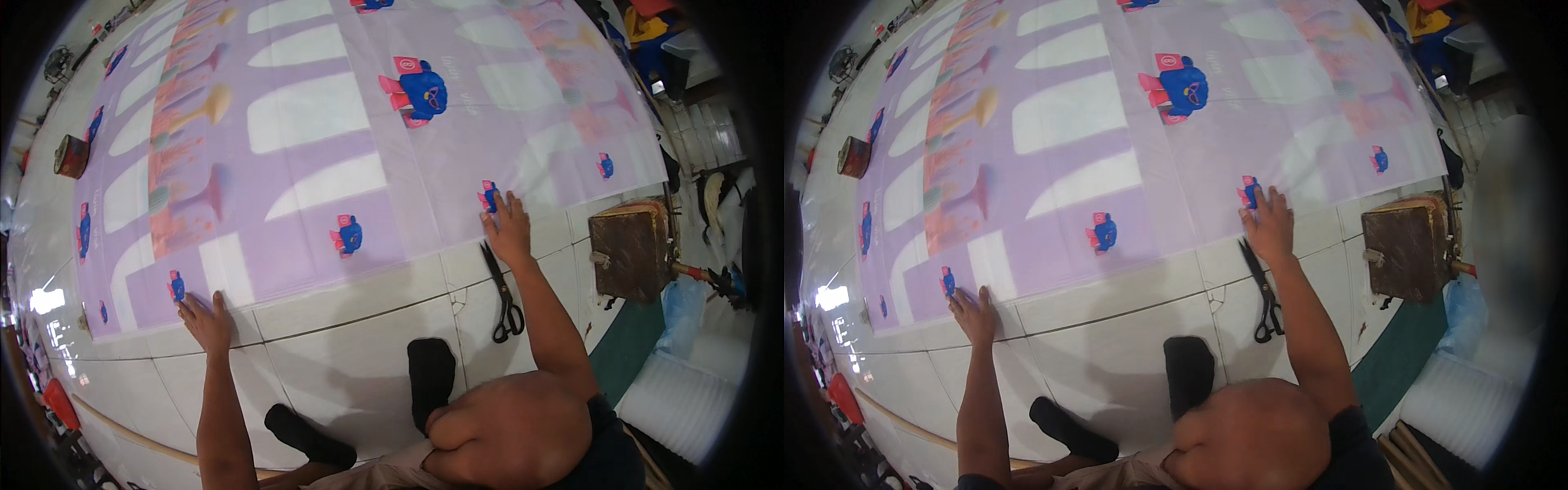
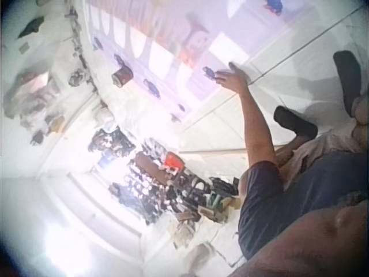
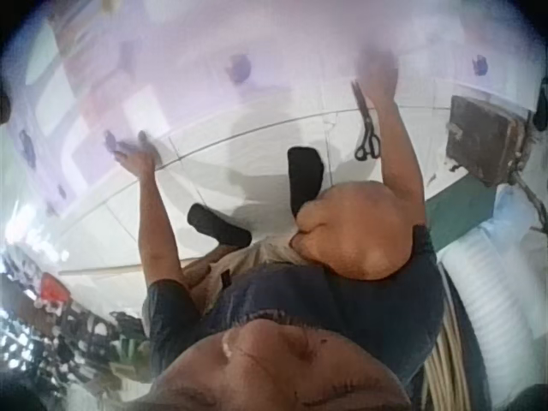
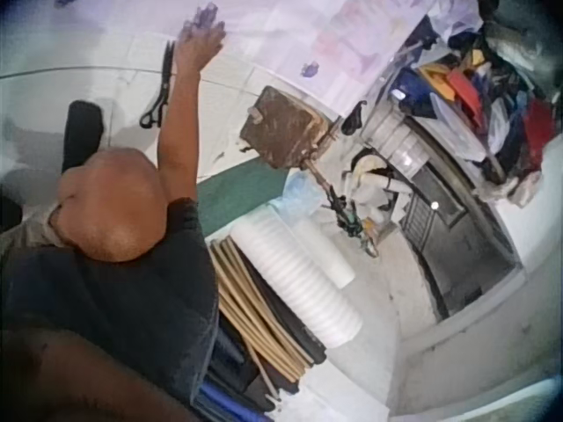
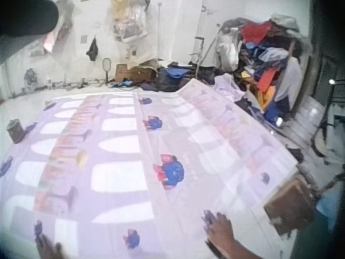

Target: The person uses shears to cut along a line on a large printed fabric banner laid on the floor, then folds the cut edge and secures it with a metal clamp using a weighted object.

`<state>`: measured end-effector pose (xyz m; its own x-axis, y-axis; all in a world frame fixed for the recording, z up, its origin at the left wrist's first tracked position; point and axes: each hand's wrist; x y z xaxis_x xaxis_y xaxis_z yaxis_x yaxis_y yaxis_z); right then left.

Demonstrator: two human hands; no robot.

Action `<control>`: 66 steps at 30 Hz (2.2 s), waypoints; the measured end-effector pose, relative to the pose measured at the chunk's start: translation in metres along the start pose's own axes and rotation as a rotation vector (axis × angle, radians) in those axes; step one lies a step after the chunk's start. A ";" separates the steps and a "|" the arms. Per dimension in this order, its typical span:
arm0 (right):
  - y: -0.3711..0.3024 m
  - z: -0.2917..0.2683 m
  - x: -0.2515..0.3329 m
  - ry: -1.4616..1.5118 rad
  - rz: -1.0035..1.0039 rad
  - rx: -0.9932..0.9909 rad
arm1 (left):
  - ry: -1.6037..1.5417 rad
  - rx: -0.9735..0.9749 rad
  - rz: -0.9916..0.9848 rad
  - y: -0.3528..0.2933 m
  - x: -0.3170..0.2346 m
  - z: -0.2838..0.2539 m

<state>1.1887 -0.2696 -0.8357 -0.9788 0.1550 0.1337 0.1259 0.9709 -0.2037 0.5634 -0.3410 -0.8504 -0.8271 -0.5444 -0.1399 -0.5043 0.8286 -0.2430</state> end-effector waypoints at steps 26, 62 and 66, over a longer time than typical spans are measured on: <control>-0.018 -0.002 -0.011 0.054 0.006 -0.124 | -0.095 -0.012 0.073 -0.020 -0.004 0.006; -0.061 0.016 0.119 -0.029 -0.471 0.164 | -0.146 0.023 0.017 -0.031 -0.012 0.000; -0.061 0.016 0.116 -0.022 -0.461 0.167 | -0.159 0.005 0.028 -0.031 -0.015 0.002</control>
<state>1.0650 -0.3140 -0.8229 -0.9298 -0.2900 0.2265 -0.3474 0.8947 -0.2807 0.5923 -0.3586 -0.8427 -0.7907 -0.5354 -0.2970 -0.4802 0.8432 -0.2415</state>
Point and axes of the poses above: each hand's wrist, its own y-axis towards the middle knuckle, its own z-axis out of the palm, x = y × z, and after that the axes turned 12 degrees about x, right-handed
